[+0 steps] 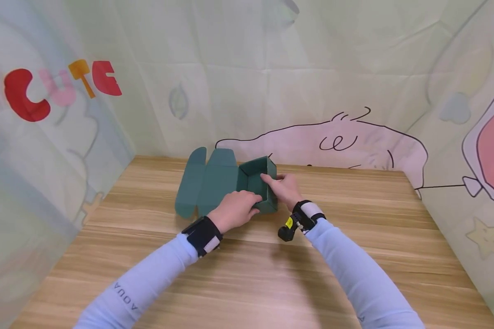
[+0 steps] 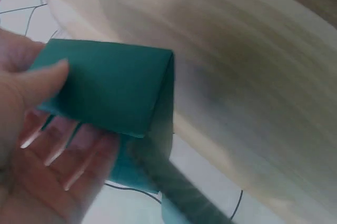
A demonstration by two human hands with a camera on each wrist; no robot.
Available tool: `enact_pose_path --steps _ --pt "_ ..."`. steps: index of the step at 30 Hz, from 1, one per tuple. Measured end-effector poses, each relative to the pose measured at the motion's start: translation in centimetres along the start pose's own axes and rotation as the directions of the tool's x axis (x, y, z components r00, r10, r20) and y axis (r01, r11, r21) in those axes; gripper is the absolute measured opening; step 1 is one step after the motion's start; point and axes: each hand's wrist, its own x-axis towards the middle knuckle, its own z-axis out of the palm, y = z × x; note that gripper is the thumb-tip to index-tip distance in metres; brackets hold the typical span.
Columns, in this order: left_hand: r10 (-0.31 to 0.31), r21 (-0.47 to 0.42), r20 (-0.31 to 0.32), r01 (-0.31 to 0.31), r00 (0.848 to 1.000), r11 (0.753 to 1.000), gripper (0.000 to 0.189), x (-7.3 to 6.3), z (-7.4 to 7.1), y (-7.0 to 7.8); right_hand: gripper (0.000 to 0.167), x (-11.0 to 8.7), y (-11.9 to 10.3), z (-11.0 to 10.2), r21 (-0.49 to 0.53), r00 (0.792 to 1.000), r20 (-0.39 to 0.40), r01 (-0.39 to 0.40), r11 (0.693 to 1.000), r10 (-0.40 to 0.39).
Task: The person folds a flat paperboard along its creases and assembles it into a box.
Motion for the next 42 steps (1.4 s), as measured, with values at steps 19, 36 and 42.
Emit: enact_pose_path --steps 19,36,42 --pt "0.144 0.259 -0.17 -0.097 0.975 0.961 0.021 -1.1 0.7 -1.3 0.103 0.3 0.1 -2.0 0.21 0.992 0.122 -0.026 0.977 0.0" --pt "0.358 0.473 -0.201 -0.23 0.912 0.851 0.02 -2.4 0.9 -4.4 0.083 1.1 1.8 -5.9 0.144 0.95 0.313 -0.053 0.988 0.005" --pt "0.404 0.496 -0.186 -0.27 0.896 0.825 0.019 -2.3 1.2 -5.1 0.079 1.0 2.7 -6.0 0.094 0.944 0.33 -0.03 0.995 -0.003"
